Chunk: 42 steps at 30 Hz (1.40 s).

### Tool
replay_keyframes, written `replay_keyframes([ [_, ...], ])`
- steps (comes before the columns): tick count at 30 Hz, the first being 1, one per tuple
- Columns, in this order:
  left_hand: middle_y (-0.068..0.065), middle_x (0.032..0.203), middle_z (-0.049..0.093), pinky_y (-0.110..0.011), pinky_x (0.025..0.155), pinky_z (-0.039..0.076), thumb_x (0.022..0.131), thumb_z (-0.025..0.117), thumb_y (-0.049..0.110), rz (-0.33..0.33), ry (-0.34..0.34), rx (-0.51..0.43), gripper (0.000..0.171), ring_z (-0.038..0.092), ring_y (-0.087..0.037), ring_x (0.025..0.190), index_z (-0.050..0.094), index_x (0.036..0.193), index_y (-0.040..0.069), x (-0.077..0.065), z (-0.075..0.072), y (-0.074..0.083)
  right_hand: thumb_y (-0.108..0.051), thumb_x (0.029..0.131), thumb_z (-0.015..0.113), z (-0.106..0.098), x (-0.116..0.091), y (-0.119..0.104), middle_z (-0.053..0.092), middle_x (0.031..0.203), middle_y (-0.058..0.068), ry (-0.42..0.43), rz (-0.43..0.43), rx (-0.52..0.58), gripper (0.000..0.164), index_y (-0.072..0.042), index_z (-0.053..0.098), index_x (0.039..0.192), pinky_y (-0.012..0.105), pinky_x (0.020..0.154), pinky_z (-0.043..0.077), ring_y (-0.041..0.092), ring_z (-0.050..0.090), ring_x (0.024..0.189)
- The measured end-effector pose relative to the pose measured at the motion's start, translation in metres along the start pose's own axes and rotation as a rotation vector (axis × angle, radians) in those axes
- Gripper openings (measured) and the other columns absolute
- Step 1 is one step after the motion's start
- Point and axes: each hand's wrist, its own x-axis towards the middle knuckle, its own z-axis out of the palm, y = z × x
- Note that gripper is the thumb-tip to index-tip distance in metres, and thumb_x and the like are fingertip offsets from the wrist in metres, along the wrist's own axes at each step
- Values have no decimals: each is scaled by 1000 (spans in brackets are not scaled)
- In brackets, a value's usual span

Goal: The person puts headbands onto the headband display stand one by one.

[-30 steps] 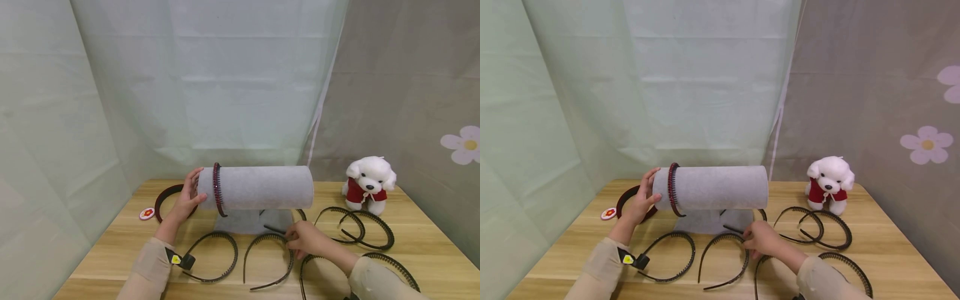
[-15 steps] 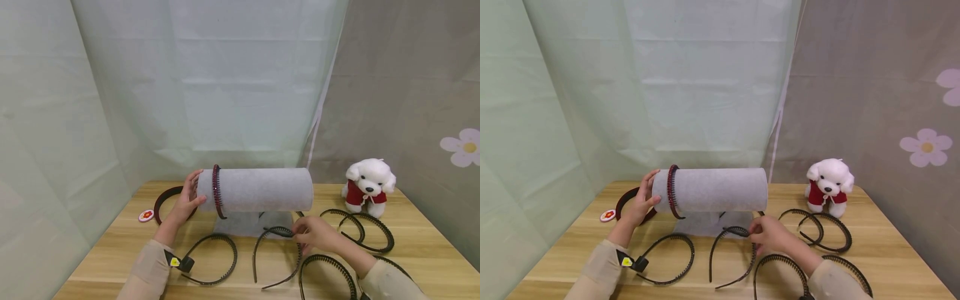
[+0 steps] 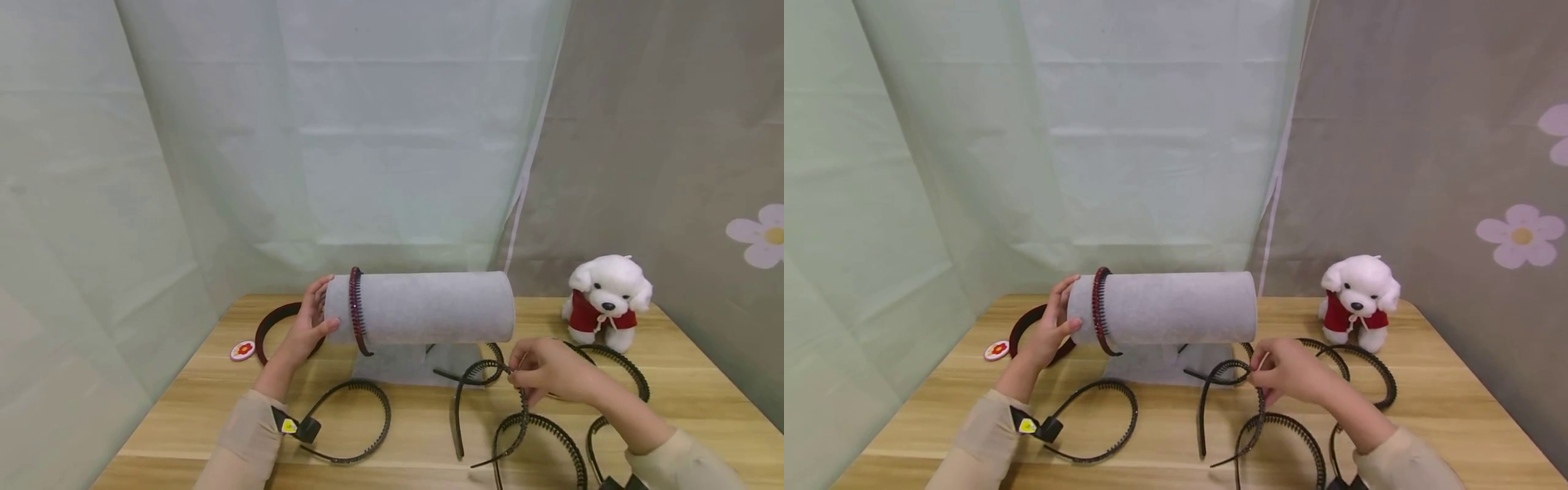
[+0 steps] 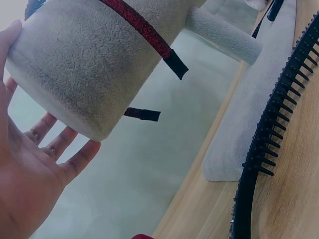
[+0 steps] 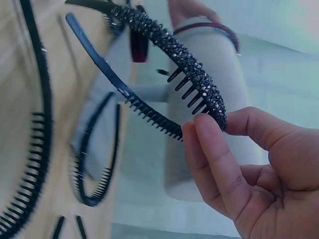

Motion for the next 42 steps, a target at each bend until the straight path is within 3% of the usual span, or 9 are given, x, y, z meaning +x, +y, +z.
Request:
replay_keyframes([
  [11, 10, 142, 35, -19, 89, 45, 92, 63, 25, 14, 4, -9, 68, 44, -3, 119, 24, 147, 26, 0, -1, 0, -14, 88, 64, -33, -23, -18, 68, 77, 6, 72, 41, -131, 28, 8, 58, 105, 28, 58, 55, 20, 68, 61],
  [22, 10, 142, 34, -19, 89, 45, 92, 63, 30, 3, -9, -6, 68, 44, -4, 118, 23, 147, 29, 0, -1, 0, -16, 89, 65, -56, -28, -25, 71, 87, 11, 159, 49, -282, 37, 12, 57, 112, 25, 58, 55, 15, 68, 61],
  [33, 9, 143, 33, -18, 90, 45, 93, 63, 27, -2, -3, -2, 68, 43, -4, 120, 22, 148, 27, 0, -3, 1, -18, 91, 65, -70, -9, -43, 72, 80, 8, 272, 0, -485, 46, 16, 55, 119, 30, 62, 54, 13, 67, 60],
  [42, 8, 143, 32, -19, 89, 46, 94, 62, 25, -16, -3, 11, 68, 44, -5, 119, 21, 148, 27, -1, -3, 2, -20, 91, 65, -70, 7, -55, 73, 84, 10, 394, -25, -630, 41, 9, 60, 119, 39, 67, 51, 9, 61, 60],
])
